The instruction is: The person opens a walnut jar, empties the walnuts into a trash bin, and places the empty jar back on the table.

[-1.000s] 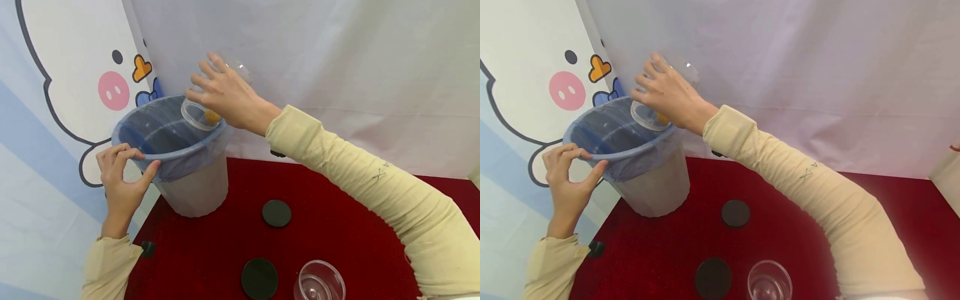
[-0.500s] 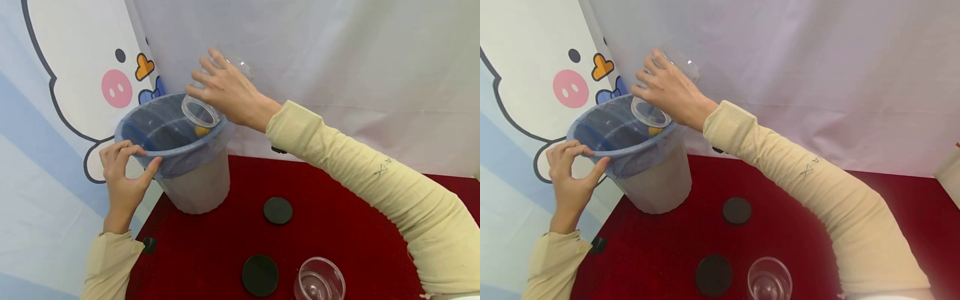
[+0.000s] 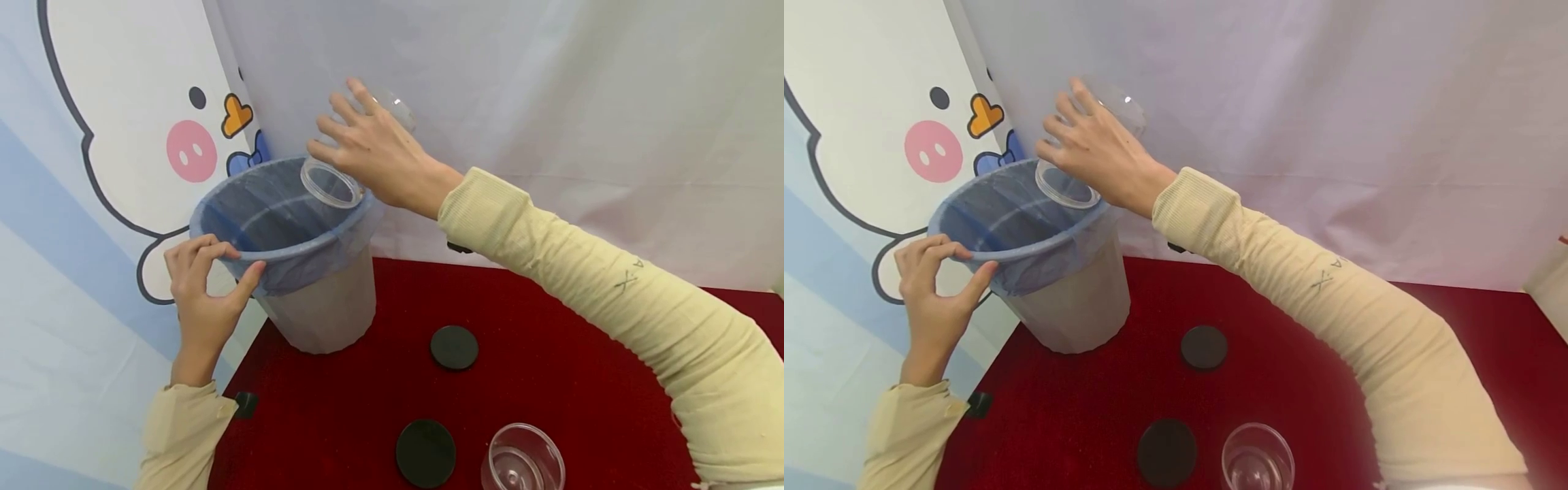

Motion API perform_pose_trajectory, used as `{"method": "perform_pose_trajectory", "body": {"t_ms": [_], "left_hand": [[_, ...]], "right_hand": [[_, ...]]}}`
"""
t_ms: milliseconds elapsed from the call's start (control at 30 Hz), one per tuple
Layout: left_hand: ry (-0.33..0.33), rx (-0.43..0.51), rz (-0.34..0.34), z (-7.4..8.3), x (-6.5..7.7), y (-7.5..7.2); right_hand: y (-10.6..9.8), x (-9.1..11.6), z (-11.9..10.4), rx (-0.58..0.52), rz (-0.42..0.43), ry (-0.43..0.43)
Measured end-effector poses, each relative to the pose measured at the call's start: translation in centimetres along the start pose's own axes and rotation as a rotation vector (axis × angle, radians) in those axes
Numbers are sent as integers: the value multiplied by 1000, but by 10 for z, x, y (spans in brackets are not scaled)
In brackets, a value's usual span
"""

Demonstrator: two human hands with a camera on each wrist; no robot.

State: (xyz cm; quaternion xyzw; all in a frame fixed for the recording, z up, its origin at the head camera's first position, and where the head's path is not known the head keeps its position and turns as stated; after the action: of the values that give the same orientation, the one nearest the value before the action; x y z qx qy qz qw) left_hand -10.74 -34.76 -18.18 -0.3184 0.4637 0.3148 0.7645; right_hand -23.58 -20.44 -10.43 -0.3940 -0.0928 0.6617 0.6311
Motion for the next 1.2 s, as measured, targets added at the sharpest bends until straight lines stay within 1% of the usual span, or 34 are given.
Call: {"method": "perform_pose_trajectory", "body": {"t_ms": [200,300,400,567,667,833,1000,1200], "left_hand": [[19,-1,20,2,-1,2],[31,1,19,2,-1,2],[40,3,15,2,-1,3],[42,5,1,1,-1,5],[38,2,8,1,-1,3],[32,7,18,2,-1,-1],[21,11,15,2,-1,-2],[19,14,12,1,-1,-3]], "right_hand": [[-1,-6,-3,73,17,-25],[3,-9,-10,117,1,-35],[10,-11,-19,151,-25,-63],[19,-12,-29,168,-48,-97],[17,-12,-29,179,-27,-98],[8,-13,-22,191,-3,-95],[3,-15,-21,198,-23,-108],[5,-20,-32,233,-44,-139]]}}
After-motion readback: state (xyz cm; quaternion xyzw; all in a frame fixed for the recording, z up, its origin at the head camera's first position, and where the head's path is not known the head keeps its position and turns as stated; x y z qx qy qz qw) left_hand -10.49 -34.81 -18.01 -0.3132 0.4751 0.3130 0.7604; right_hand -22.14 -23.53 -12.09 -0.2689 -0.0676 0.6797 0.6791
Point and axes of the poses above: each hand's wrist, its own x-axis away from the middle knuckle, its own y-axis out of the palm, z = x × y, the point moved 9 cm from there along -x, towards the middle knuckle, and after that the axes turned 1 degree about -x, right-handed, at the moved point
